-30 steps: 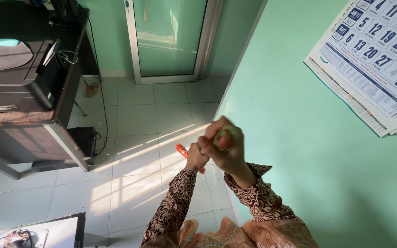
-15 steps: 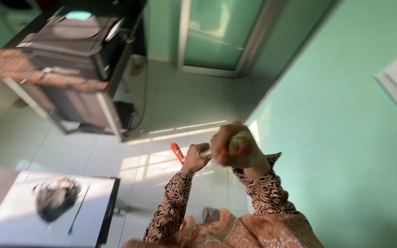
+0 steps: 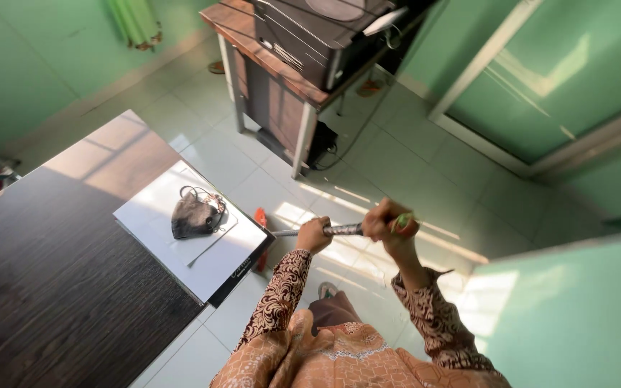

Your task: Sweeping the tiled floor around desks and chairs using a broom, then adjusting a sliding window window.

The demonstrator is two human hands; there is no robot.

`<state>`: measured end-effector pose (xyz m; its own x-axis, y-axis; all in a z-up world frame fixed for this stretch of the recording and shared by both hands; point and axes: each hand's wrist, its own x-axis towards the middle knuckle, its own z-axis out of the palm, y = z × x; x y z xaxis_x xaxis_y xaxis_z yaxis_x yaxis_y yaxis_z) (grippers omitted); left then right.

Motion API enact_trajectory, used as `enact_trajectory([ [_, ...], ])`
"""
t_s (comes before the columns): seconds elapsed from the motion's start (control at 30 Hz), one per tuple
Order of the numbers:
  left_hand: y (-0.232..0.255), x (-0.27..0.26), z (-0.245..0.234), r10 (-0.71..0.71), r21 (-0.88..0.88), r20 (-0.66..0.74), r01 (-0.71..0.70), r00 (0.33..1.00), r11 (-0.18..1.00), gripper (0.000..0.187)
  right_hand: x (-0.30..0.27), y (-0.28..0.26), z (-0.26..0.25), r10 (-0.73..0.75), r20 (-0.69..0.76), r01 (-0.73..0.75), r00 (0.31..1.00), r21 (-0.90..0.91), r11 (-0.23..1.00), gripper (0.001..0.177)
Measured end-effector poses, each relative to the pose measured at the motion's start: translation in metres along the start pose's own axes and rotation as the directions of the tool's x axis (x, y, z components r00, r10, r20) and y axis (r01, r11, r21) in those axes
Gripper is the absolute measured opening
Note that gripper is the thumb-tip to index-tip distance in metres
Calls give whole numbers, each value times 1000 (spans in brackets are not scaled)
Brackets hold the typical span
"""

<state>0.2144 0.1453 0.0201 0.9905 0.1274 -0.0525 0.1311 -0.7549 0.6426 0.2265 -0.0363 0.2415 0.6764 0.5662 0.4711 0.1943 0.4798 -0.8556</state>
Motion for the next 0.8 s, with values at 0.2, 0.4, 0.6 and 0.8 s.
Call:
enact_trajectory([
  [0.2, 5, 41, 35, -32, -260, 75, 51, 997, 964, 15, 41, -4, 1, 217, 52, -157, 975, -529, 834, 21],
  [0.4, 33, 102, 63, 46, -849, 20, -7, 999, 528, 19, 101, 11, -10, 351, 270, -99, 897, -649, 754, 22],
  [0.6, 94, 115, -15, 88, -741, -335, -320, 938, 591, 39, 171, 8, -31, 82, 484, 194, 871, -493, 848, 20],
  [0.8, 69, 152, -81, -87, -369, -191, 10, 978, 929, 25, 242, -17, -24, 62, 351, -25, 934, -107, 994, 29],
])
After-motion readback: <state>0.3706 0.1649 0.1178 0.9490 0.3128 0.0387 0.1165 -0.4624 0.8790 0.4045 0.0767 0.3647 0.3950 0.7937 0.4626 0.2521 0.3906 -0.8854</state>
